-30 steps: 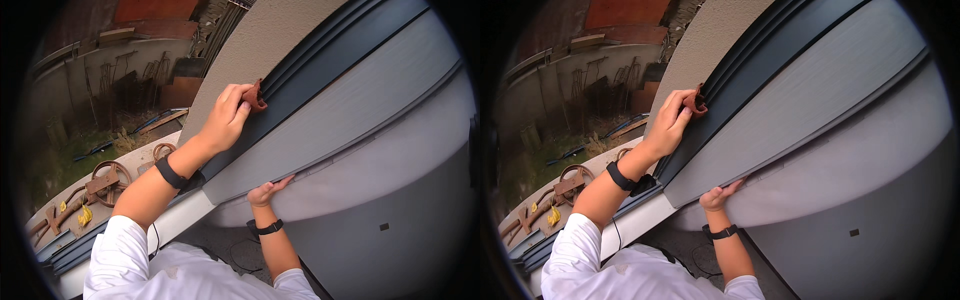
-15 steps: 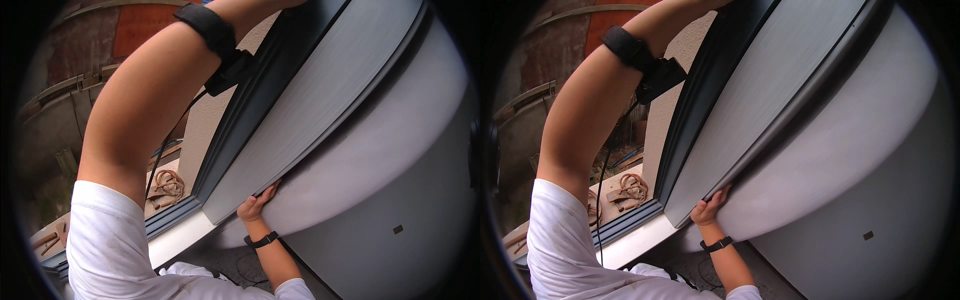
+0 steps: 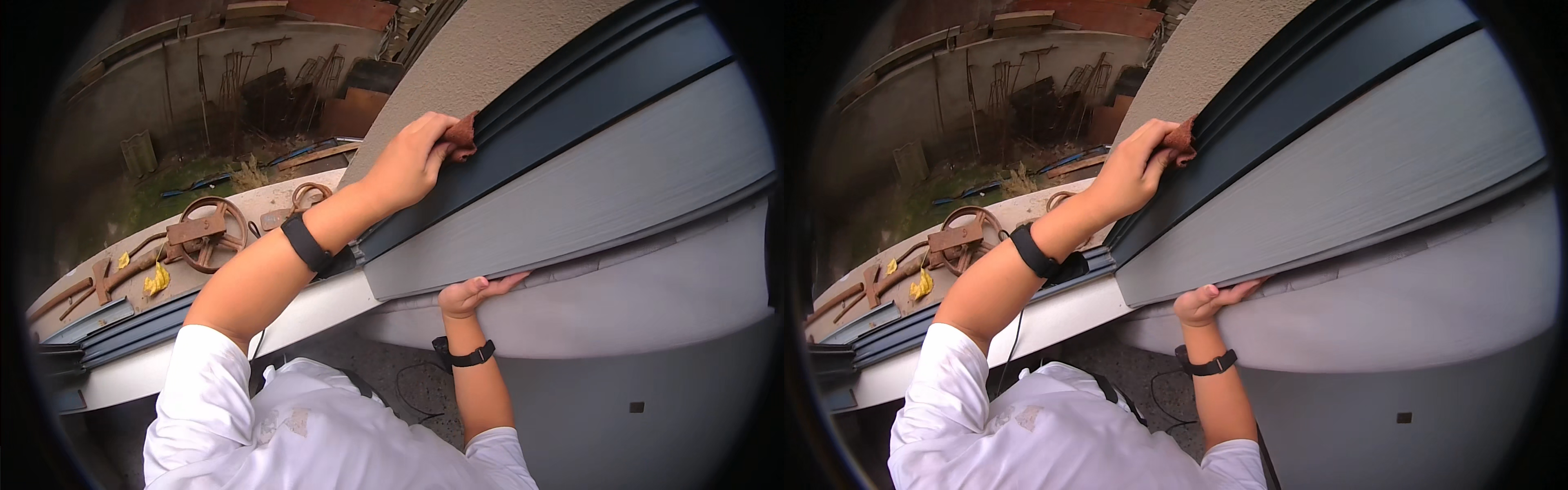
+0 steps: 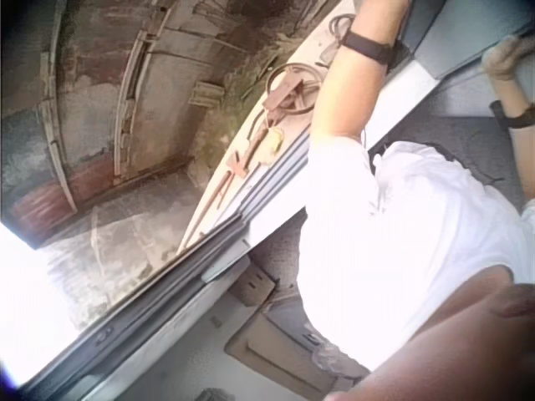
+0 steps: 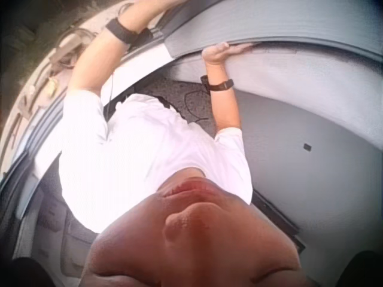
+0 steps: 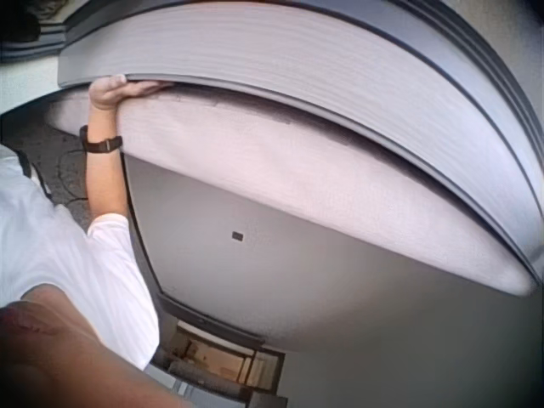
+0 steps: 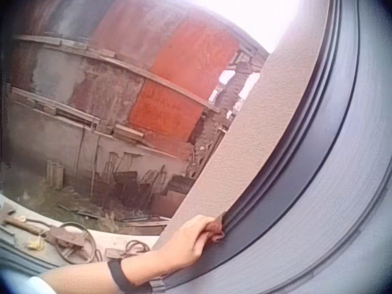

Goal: The person sands the window sill and window frame using a piece of sandpaper, handling and flipping several metal and wooden trim pieces during the process.

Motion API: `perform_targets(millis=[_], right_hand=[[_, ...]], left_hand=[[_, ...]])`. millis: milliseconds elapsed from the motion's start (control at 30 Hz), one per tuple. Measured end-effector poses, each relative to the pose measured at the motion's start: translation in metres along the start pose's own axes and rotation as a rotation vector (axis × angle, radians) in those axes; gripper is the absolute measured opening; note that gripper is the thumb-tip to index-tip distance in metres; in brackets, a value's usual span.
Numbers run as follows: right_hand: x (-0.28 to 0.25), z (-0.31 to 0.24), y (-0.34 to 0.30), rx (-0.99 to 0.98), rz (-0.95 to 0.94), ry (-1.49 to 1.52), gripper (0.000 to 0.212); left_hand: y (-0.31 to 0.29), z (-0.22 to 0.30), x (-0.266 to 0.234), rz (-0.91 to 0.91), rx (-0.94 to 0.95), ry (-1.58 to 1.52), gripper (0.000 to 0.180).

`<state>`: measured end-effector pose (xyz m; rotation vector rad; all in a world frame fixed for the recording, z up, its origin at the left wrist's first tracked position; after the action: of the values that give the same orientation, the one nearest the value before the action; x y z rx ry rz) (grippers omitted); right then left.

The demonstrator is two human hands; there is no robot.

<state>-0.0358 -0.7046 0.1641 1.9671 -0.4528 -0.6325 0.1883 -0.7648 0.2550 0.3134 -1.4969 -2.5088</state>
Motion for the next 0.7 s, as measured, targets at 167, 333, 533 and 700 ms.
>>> perform_targets(millis=[167, 333, 533, 700], right_hand=[[0.007, -0.006, 0.003, 0.023, 0.021, 0.021, 0.074], [0.003, -0.002, 0.0, 0.035, 0.077, -0.068, 0.074], [0.004, -0.002, 0.005, 0.008, 0.058, -0.052, 0.07], [0.005, -0.003, 0.008, 0.01, 0.05, -0.028, 0.069]], left_hand=[[-0.12, -0.055, 0.009, -0.085, -0.217, 0.026, 0.027], [-0.204, -0.095, 0.016, -0.206, -0.425, 0.087, 0.02], [-0.266, -0.137, 0.017, -0.448, -0.674, 0.171, 0.013], [-0.266, -0.139, 0.019, -0.434, -0.696, 0.192, 0.011]])
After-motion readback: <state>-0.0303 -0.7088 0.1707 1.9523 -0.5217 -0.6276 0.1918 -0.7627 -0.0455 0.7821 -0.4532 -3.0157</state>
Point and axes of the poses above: each hand's wrist, its own y-axis towards the middle knuckle, its own x-axis out of the palm, z = x × y, the point moved 2 cm from there along y, towards the middle knuckle, and after that the axes turned 11 degrees about x, right-handed, at the moved point
